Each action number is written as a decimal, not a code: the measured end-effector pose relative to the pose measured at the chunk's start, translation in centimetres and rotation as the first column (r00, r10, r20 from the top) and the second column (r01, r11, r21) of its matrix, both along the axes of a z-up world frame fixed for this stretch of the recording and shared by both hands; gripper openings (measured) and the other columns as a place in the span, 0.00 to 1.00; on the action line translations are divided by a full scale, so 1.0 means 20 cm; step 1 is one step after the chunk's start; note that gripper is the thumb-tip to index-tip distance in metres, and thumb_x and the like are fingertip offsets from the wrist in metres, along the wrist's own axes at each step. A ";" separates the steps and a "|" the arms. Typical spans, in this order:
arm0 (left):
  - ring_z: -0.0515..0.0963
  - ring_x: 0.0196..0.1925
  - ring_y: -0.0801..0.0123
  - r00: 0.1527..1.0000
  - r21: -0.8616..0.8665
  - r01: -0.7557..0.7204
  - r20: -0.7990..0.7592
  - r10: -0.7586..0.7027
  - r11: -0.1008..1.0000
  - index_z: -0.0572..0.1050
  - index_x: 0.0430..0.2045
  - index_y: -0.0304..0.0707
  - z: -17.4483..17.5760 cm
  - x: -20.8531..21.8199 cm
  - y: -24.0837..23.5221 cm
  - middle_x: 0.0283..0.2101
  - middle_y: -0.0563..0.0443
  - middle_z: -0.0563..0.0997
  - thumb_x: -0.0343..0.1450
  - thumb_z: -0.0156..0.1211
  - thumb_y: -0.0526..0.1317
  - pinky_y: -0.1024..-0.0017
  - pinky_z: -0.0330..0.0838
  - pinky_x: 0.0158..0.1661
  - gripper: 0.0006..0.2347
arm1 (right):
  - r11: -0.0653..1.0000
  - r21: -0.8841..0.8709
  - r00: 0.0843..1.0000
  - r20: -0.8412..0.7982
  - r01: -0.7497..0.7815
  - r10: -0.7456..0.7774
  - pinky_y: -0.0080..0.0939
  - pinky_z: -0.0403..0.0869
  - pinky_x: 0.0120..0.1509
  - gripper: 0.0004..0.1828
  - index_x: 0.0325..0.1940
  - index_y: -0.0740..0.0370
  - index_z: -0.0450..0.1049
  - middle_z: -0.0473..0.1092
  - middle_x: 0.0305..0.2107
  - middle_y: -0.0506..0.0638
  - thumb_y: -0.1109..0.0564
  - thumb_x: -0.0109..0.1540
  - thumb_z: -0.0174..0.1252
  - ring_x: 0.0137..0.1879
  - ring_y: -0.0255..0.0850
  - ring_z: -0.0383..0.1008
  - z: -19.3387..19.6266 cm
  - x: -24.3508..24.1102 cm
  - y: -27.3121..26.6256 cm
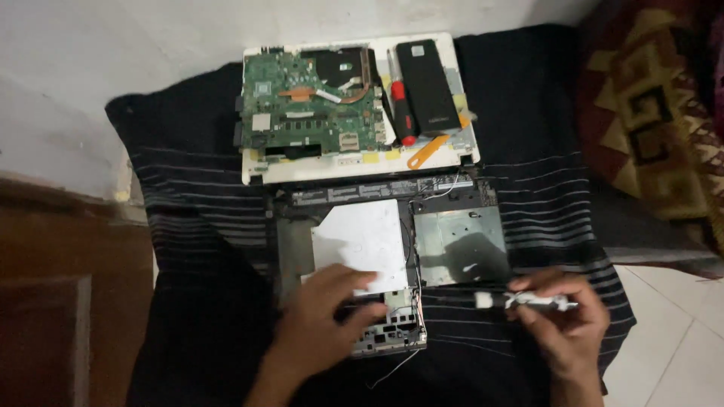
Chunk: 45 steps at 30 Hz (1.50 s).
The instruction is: The person uses a screwdriver to remove screws from the bottom casing of a disassembled laptop. They then lift and remove a metal cover plate, revealing the internal hard drive, and finally lift the motherboard assembly from the laptop frame.
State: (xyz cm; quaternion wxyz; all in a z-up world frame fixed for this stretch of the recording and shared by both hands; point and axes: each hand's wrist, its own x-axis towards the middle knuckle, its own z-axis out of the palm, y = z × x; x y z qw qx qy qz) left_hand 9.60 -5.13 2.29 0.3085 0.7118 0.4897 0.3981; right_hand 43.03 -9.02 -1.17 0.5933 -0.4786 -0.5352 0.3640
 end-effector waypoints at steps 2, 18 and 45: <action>0.81 0.40 0.69 0.979 -0.491 0.173 -0.008 -0.203 0.854 0.79 0.54 0.51 0.06 0.14 0.02 0.43 0.55 0.83 0.68 0.61 0.56 0.64 0.76 0.43 0.22 | 0.999 -0.044 0.999 0.037 0.007 -0.005 0.35 0.87 0.38 0.16 0.41 0.58 0.69 0.75 0.37 0.60 0.66 0.54 0.66 0.48 0.48 0.82 -0.01 -0.04 -0.03; 0.71 0.21 0.78 0.887 -0.258 0.317 0.420 -0.190 0.913 0.85 0.35 0.34 -0.18 0.23 -0.03 0.25 0.53 0.84 0.73 0.64 0.39 0.79 0.61 0.24 0.07 | 0.997 0.060 0.978 0.203 -0.053 0.040 0.40 0.84 0.57 0.17 0.41 0.57 0.69 0.78 0.38 0.59 0.64 0.52 0.67 0.46 0.45 0.84 -0.03 -0.13 -0.08; 0.78 0.24 0.77 0.902 -0.278 0.384 0.317 -0.293 0.880 0.86 0.33 0.44 -0.16 0.19 -0.06 0.29 0.54 0.86 0.72 0.66 0.43 0.78 0.68 0.25 0.06 | 0.982 0.085 0.984 0.065 -0.168 0.163 0.43 0.85 0.59 0.17 0.41 0.58 0.69 0.77 0.37 0.60 0.65 0.53 0.66 0.45 0.44 0.83 -0.09 -0.09 -0.08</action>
